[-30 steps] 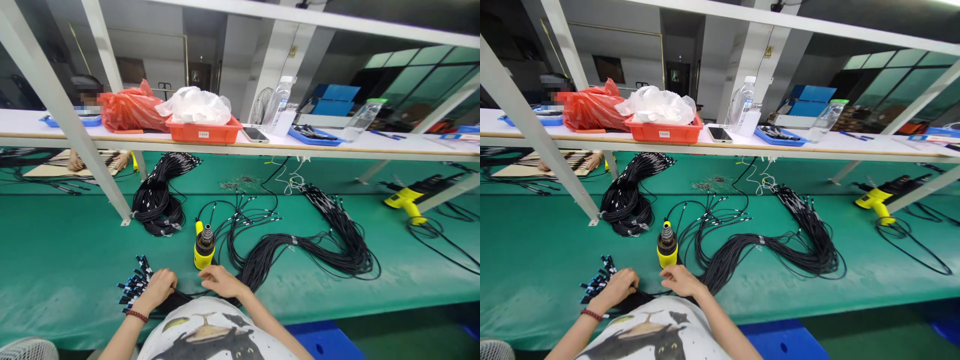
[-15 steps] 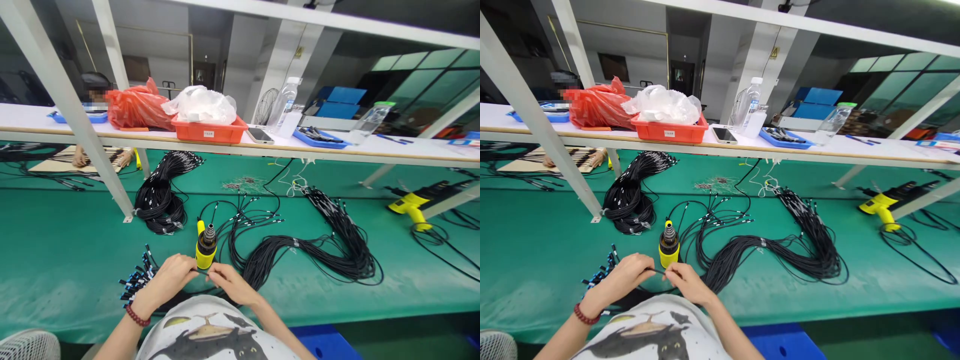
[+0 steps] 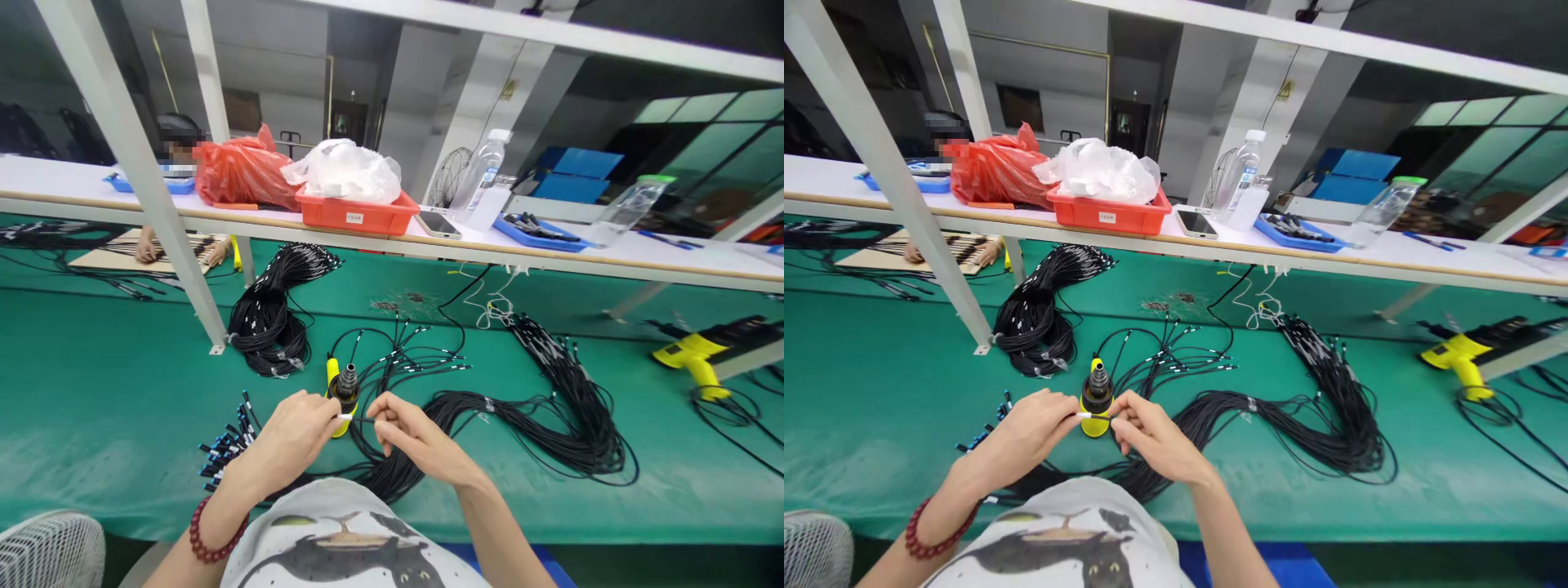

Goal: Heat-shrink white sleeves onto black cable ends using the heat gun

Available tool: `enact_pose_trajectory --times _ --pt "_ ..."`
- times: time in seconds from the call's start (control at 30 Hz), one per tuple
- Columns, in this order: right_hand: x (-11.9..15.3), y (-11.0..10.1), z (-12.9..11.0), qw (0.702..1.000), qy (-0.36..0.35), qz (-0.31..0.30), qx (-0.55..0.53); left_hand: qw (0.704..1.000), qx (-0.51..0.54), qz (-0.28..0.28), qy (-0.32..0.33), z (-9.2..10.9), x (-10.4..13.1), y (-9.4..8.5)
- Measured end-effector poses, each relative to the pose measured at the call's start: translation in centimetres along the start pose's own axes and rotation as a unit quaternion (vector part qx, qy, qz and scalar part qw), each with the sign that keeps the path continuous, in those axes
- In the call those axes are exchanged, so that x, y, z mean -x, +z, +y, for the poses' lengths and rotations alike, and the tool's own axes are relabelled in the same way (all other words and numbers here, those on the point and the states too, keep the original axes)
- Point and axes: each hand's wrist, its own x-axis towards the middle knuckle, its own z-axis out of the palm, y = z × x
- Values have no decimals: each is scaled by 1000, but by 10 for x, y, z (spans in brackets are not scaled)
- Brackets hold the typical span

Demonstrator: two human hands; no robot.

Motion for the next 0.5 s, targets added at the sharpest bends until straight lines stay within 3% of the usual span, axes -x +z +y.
enact_pose_trajectory --times 0.17,0.5 --pt "-20 5 -32 983 -59 103 140 999 -3 40 -31 9 -8 -14" --pt "-44 -10 -28 972 -51 171 152 980 157 76 -93 -20 -17 -12"
